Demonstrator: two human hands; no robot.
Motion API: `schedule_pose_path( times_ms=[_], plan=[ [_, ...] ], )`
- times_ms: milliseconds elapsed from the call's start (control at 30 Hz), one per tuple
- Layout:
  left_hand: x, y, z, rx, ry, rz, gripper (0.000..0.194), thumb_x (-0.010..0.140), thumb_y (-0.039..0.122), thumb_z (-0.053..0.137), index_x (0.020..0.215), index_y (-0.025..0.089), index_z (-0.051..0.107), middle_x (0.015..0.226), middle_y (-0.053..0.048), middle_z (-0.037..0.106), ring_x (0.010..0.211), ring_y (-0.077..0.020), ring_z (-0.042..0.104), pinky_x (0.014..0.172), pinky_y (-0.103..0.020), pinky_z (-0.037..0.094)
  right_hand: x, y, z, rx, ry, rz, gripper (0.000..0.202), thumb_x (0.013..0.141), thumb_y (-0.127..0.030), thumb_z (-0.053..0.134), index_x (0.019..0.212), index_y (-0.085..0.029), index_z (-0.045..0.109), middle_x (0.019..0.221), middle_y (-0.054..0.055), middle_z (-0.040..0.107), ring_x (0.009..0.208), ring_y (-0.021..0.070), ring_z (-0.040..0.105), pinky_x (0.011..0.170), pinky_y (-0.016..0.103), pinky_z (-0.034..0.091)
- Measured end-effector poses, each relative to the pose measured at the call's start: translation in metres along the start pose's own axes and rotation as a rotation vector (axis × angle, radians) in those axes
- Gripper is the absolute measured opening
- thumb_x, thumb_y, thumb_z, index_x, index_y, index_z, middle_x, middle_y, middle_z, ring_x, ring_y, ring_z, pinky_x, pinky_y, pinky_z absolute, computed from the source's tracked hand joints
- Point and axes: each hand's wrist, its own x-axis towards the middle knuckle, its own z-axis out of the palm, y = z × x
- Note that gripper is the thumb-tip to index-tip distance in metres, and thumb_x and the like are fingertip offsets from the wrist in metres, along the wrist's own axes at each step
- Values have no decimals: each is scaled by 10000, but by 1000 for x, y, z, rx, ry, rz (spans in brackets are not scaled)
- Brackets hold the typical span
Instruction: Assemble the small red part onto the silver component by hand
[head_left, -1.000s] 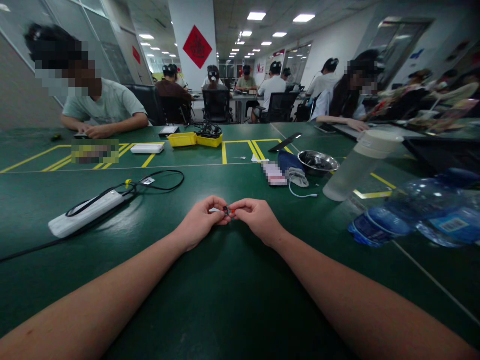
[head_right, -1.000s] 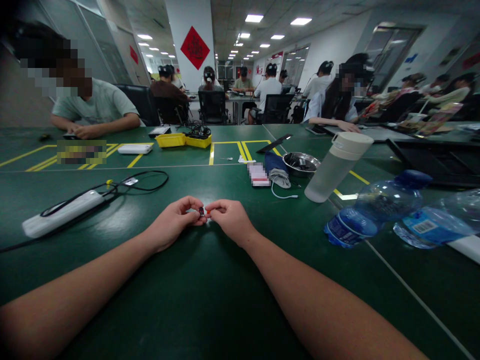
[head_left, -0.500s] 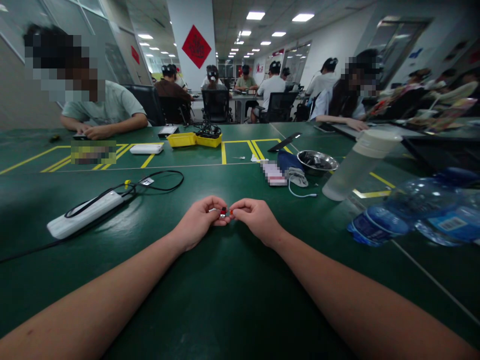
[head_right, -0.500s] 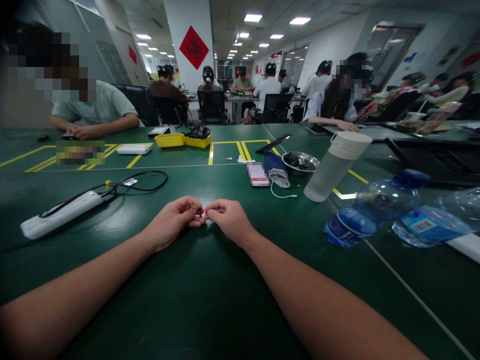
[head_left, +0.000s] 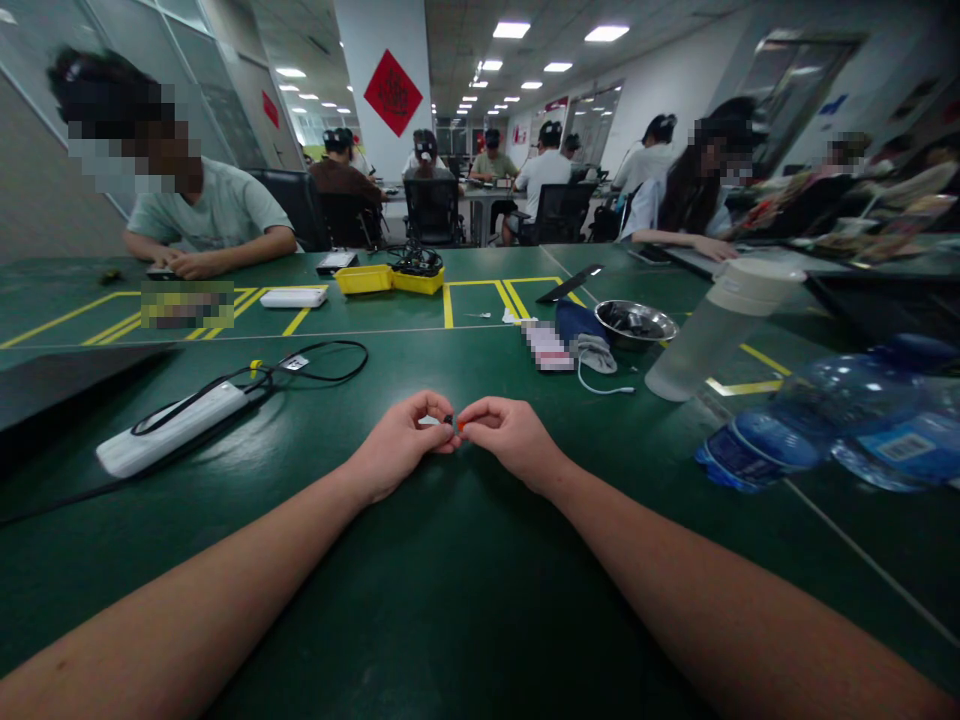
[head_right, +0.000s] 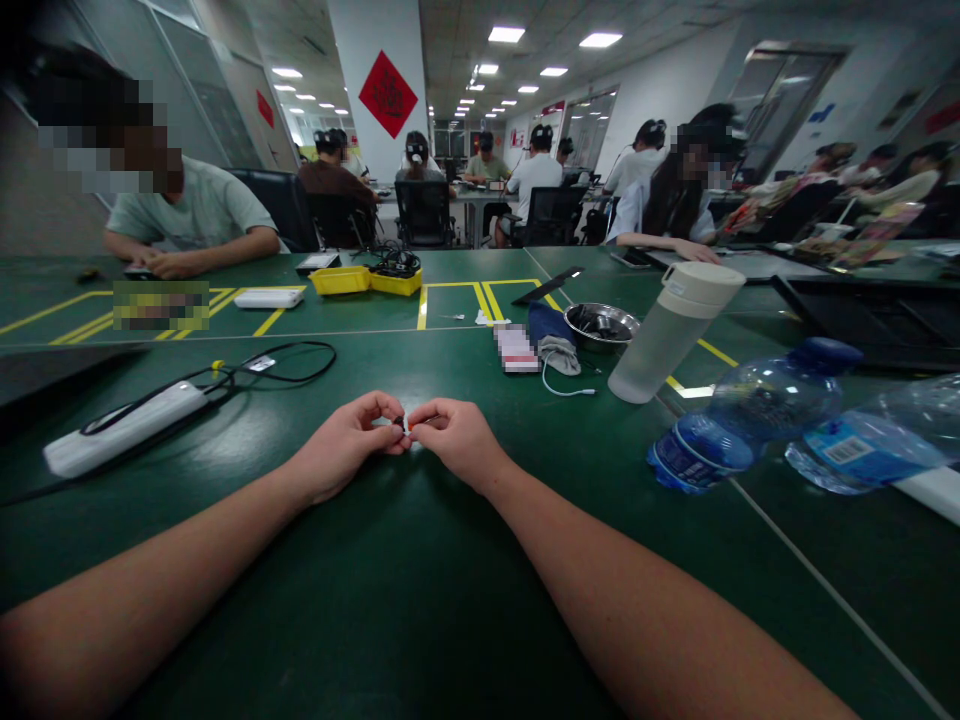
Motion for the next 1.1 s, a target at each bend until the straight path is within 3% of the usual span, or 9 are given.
schedule_pose_path(
  times_ms=[500, 667, 867, 1100],
  plan=[
    [3, -4, -2, -72, 20, -29, 234, 800, 130, 603, 1028, 175, 576, 933, -40, 649, 806, -118, 668, 750, -233, 544, 0, 1, -1, 23, 31, 2, 179, 757, -192, 610, 898, -139, 706, 851, 72, 729, 778, 177, 690, 761, 325, 537],
    [4, -5, -2, -62, 5, -36, 156, 809, 136, 590, 962, 162, 601, 894, -41, 663, 811, -117, 668, 769, -231, 540, 0, 0, -1, 3, 16, 2, 157, 756, -202, 619, 882, -143, 691, 832, 66, 725, 759, 176, 692, 739, 319, 536],
    [6, -6, -2, -72, 15, -47, 128, 798, 118, 579, 913, 167, 605, 780, -13, 645, 706, -90, 641, 680, -191, 521, 0, 1, 0, -23, 19, 20, 183, 724, -220, 675, 890, -141, 679, 802, 65, 722, 734, 185, 691, 687, 301, 529],
    [6, -6, -2, -77, 32, -69, 175, 757, 86, 585, 912, 163, 612, 830, -19, 640, 724, -96, 644, 688, -199, 524, 2, 7, 0, 33, 61, 4, 174, 774, -186, 591, 898, -134, 701, 805, 75, 728, 761, 185, 698, 719, 312, 539]
  ],
)
